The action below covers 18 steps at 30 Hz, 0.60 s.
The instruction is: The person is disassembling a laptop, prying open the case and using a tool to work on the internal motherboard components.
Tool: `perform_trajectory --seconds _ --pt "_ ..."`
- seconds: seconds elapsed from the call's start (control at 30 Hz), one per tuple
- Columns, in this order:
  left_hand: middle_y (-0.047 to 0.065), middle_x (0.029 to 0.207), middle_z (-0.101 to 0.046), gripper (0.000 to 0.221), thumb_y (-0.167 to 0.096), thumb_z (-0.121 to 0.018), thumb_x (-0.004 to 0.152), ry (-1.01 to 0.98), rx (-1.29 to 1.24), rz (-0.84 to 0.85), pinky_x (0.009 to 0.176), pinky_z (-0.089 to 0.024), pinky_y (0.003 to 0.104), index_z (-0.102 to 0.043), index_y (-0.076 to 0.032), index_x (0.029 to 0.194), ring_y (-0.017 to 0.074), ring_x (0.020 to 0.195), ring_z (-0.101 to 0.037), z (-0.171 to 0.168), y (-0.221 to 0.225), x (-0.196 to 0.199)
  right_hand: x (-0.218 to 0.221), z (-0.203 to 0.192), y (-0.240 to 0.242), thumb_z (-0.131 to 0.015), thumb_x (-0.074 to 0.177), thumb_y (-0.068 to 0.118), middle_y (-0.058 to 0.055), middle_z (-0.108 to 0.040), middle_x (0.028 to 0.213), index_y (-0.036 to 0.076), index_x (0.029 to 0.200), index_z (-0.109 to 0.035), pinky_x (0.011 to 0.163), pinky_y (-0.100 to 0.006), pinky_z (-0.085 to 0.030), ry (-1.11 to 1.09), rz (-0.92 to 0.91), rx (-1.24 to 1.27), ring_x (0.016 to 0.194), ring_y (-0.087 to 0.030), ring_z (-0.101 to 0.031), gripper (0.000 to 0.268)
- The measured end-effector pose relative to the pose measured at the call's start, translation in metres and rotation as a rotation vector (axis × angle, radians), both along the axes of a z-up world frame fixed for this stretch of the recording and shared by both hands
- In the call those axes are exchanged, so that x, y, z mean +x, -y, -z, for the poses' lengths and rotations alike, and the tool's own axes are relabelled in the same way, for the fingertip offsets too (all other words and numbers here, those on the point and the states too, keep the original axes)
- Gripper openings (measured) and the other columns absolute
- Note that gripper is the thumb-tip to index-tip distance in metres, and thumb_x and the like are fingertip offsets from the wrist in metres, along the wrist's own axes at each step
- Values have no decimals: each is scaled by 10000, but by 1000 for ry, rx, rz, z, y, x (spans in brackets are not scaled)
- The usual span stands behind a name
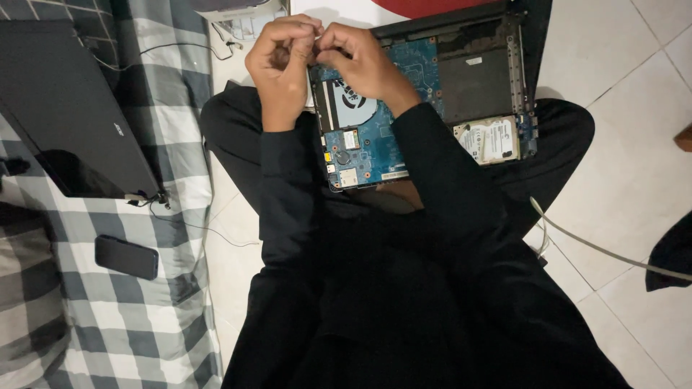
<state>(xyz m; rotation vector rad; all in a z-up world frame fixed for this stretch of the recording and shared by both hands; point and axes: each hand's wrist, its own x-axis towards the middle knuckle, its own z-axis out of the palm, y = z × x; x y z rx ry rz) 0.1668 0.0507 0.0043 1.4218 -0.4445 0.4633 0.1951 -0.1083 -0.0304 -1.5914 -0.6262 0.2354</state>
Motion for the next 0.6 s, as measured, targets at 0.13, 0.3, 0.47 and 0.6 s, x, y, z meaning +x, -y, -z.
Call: perform_trajectory --seconds 0.13,0.3,0.47,0.6 --pt "154 1079 -701 69 -106 -618 1075 -29 25 14 956 -579 410 -652 -51 1052 290 1066 -690 -3 4 -4 1 3 3 -489 1144 102 -43 -605 957 31 1086 -644 805 -308 -448 23 -4 9 905 -141 -559 180" --pt "109 1084 -687 86 -139 -612 1084 -23 48 -91 934 -586 352 -653 -72 1120 240 1038 -694 3 7 -3 -3 -4 3 -572 1102 129 -91 -616 1045 64 1134 -575 916 -351 -523 -11 -32 25 1003 -209 -626 72" --pt "205 1111 -729 454 -51 -605 1174 -95 -114 -45 1072 -629 427 -419 -200 1560 308 1086 -737 33 -2 -2 -4 -1 2 -610 1093 107 -113 -620 981 81 1047 -593 816 -424 -548 43 57 -72 899 -261 -646 56" --pt "120 981 -766 89 -16 -724 959 -205 -12 -218 924 -625 340 -679 -42 1032 221 966 -772 41 -11 1 -2 0 0 -749 1009 92 -78 -696 996 77 1032 -647 856 -325 -564 5 72 -98 931 -195 -685 105"
